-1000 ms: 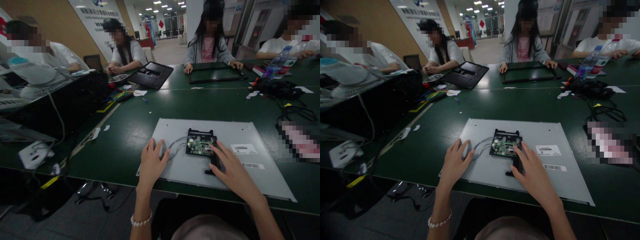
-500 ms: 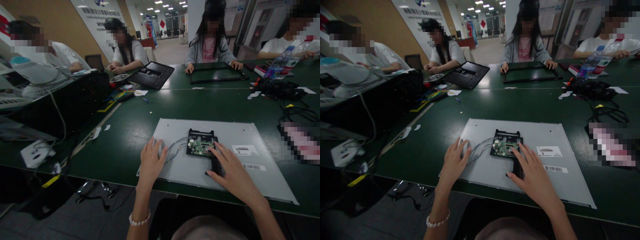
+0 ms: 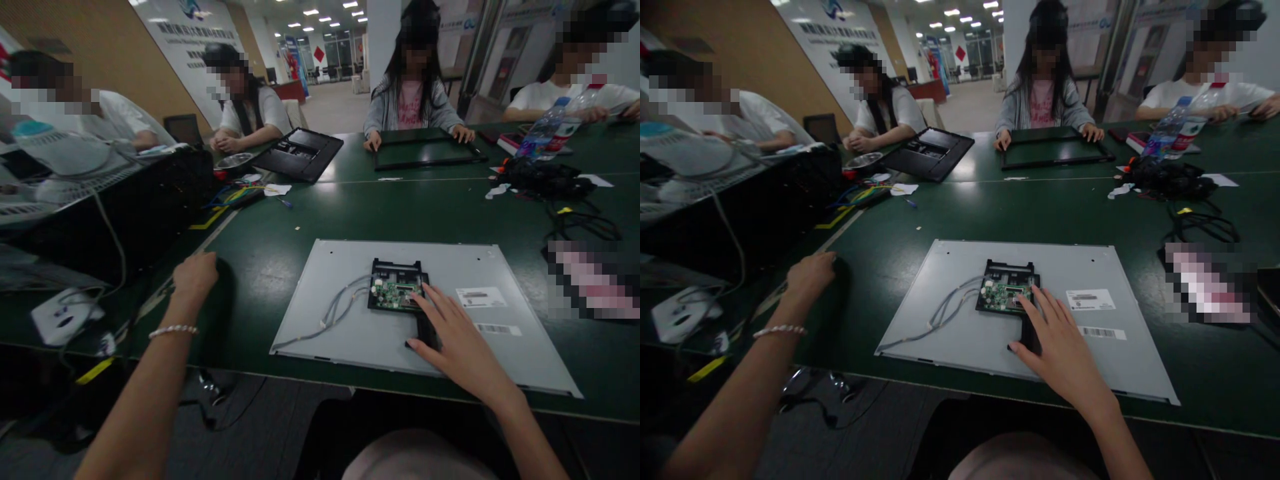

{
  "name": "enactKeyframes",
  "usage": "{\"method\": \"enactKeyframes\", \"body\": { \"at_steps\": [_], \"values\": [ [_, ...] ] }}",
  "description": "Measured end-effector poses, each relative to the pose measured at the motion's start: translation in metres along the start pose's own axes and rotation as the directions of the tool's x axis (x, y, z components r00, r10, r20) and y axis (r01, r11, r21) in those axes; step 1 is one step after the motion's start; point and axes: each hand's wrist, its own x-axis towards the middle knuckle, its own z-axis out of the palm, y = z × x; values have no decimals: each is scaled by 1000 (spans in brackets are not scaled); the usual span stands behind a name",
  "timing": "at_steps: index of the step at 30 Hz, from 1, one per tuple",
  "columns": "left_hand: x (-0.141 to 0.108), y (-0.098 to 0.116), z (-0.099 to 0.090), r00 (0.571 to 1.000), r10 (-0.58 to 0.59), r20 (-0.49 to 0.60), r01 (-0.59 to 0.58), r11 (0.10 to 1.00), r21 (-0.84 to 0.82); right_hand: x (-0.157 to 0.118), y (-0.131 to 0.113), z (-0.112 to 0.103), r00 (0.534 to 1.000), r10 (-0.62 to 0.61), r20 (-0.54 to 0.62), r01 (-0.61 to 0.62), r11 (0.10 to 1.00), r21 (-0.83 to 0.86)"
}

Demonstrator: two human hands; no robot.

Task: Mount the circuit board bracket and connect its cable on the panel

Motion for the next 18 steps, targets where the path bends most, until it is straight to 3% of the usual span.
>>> {"method": "enactKeyframes", "body": {
  "at_steps": [6,14,18],
  "values": [
    [2,-1,-10,985,-74,158,53,990,132,-4,1,-10,1000,12,8,-12,1000,0],
    [1,7,-24,979,-35,201,-12,973,230,-13,-2,-15,1000,13,5,-13,1000,13],
    [-2,31,-32,984,12,178,-59,963,262,-14,-4,-17,1000,10,5,-10,1000,9]
  ]
}}
